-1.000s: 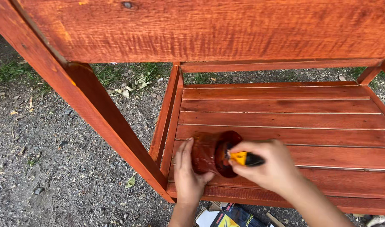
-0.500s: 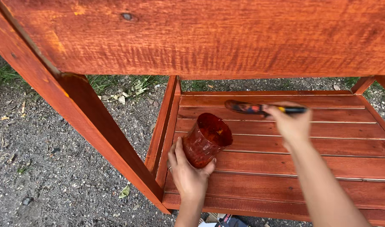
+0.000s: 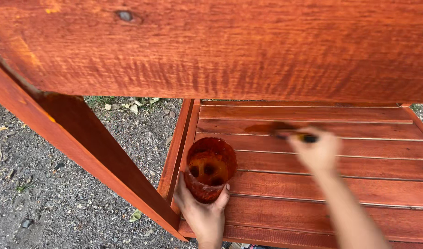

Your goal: The person applies reddish-brown stain to a wooden shelf using a paintbrush and a plastic container. They repeatedly dip the brush into the container and spread the stain across the slatted shelf surface and frame.

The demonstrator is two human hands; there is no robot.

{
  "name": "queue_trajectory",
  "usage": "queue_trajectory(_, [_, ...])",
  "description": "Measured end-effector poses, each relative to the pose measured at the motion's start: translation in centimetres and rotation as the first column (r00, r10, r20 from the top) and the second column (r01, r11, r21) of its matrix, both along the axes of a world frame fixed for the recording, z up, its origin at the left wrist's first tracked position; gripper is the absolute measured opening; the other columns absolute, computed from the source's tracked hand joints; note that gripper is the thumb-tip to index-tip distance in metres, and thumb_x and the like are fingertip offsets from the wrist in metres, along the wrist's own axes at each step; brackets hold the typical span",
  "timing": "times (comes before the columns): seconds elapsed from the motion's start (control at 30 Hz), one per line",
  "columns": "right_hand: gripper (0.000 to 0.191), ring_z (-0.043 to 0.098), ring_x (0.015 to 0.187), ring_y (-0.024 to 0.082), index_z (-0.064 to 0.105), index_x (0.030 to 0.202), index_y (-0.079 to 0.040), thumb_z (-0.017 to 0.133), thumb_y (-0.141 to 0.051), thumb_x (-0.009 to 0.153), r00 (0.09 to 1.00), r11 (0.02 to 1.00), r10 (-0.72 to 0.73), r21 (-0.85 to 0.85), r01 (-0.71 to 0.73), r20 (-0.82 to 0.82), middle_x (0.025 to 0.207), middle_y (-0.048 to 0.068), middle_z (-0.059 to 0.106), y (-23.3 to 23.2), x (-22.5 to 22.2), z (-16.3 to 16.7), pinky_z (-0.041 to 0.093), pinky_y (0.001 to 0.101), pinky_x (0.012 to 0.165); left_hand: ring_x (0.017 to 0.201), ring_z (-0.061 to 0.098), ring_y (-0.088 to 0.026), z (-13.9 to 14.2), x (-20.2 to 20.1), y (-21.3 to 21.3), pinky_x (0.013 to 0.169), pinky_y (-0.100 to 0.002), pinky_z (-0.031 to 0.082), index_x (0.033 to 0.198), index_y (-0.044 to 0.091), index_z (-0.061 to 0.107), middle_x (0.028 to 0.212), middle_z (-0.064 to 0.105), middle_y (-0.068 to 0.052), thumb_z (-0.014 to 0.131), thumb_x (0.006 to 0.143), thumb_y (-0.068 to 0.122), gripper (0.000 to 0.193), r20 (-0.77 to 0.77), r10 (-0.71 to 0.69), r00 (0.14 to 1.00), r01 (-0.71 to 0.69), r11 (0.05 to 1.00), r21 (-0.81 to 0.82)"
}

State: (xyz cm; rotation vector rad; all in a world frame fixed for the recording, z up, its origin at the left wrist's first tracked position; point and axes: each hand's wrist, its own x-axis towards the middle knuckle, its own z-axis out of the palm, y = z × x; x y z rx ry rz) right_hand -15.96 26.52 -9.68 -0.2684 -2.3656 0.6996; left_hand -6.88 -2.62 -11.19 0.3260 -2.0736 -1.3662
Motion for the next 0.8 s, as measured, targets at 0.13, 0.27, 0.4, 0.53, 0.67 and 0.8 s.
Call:
queue_trajectory(0.13, [0.020, 0.073, 0.065, 0.015, 0.081, 0.096, -0.020, 0.082, -0.028, 0.078, 0.919, 0.912, 0.391, -0.108, -0.395, -0.057, 0.080, 0.002, 0.079, -11.9, -6.2, -2.2, 0.056, 0.0325, 0.060, 0.131, 0.048, -0.041, -0.6, 0.0, 0.0, 0.109, -0.052, 0.041, 0.147, -0.001, 0.039, 0.137, 0.046, -0.025, 0.095, 0.058, 0.040, 0.113, -0.043, 0.073, 0.996, -0.076, 0.994, -0.073])
queue_trajectory(0.27, [0.019, 0.074, 0.070, 0.013, 0.081, 0.095, -0.020, 0.085, -0.030, 0.079, 0.902, 0.892, 0.423, -0.135, -0.431, -0.091, 0.083, 0.002, 0.078, -13.7, -8.8, -1.7, 0.058, 0.0300, 0.063, 0.128, 0.052, -0.038, -1.0, -0.2, -0.4, 0.110, -0.050, 0.044, 0.145, 0.000, 0.043, 0.134, 0.053, -0.021, 0.093, 0.059, 0.042, 0.108, 0.003, 0.085, 0.996, -0.085, 0.996, -0.009])
queue_trajectory(0.4, [0.020, 0.072, 0.074, 0.013, 0.080, 0.095, -0.018, 0.085, -0.031, 0.081, 0.966, 0.958, 0.248, -0.166, -0.233, 0.075, 0.085, 0.000, 0.078, -2.0, -3.5, -1.3, 0.058, 0.0312, 0.068, 0.128, 0.049, -0.042, -0.9, -0.1, -0.6, 0.107, -0.051, 0.044, 0.143, -0.007, 0.041, 0.131, 0.051, -0.026, 0.097, 0.058, 0.038, 0.112, 0.004, 0.070, 0.998, -0.070, 0.996, -0.057])
queue_trajectory(0.53, [0.019, 0.071, 0.083, 0.013, 0.077, 0.104, -0.005, 0.084, -0.014, 0.089, 0.992, 0.963, 0.030, -0.261, -0.062, -0.122, 0.094, 0.005, 0.076, 7.4, 3.9, -2.0, 0.056, 0.0275, 0.079, 0.117, 0.063, -0.034, -0.1, 0.0, -0.3, 0.099, -0.045, 0.053, 0.141, -0.002, 0.047, 0.128, 0.057, -0.022, 0.092, 0.049, 0.024, 0.107, -0.028, -0.022, 0.999, 0.022, 0.999, -0.032])
queue_trajectory(0.67, [0.020, 0.069, 0.082, 0.013, 0.080, 0.103, -0.007, 0.082, -0.011, 0.084, 0.982, 0.932, 0.113, -0.326, -0.158, -0.155, 0.092, 0.005, 0.077, 4.2, 2.2, -2.4, 0.055, 0.0287, 0.078, 0.111, 0.068, -0.030, -0.2, 0.5, 0.0, 0.092, -0.041, 0.057, 0.139, -0.001, 0.049, 0.121, 0.064, -0.018, 0.091, 0.046, 0.022, 0.105, -0.040, -0.146, 0.988, 0.144, 0.988, -0.061])
queue_trajectory(0.8, [0.023, 0.073, 0.073, 0.014, 0.081, 0.096, -0.016, 0.087, -0.029, 0.078, 0.942, 0.925, 0.332, -0.183, -0.333, -0.040, 0.085, 0.003, 0.079, -7.5, -6.2, -2.1, 0.058, 0.0301, 0.069, 0.113, 0.068, -0.030, -1.9, 0.9, -0.5, 0.096, -0.040, 0.056, 0.139, -0.005, 0.047, 0.123, 0.064, -0.018, 0.084, 0.055, 0.021, 0.095, -0.212, -0.229, 0.950, 0.252, 0.964, 0.088])
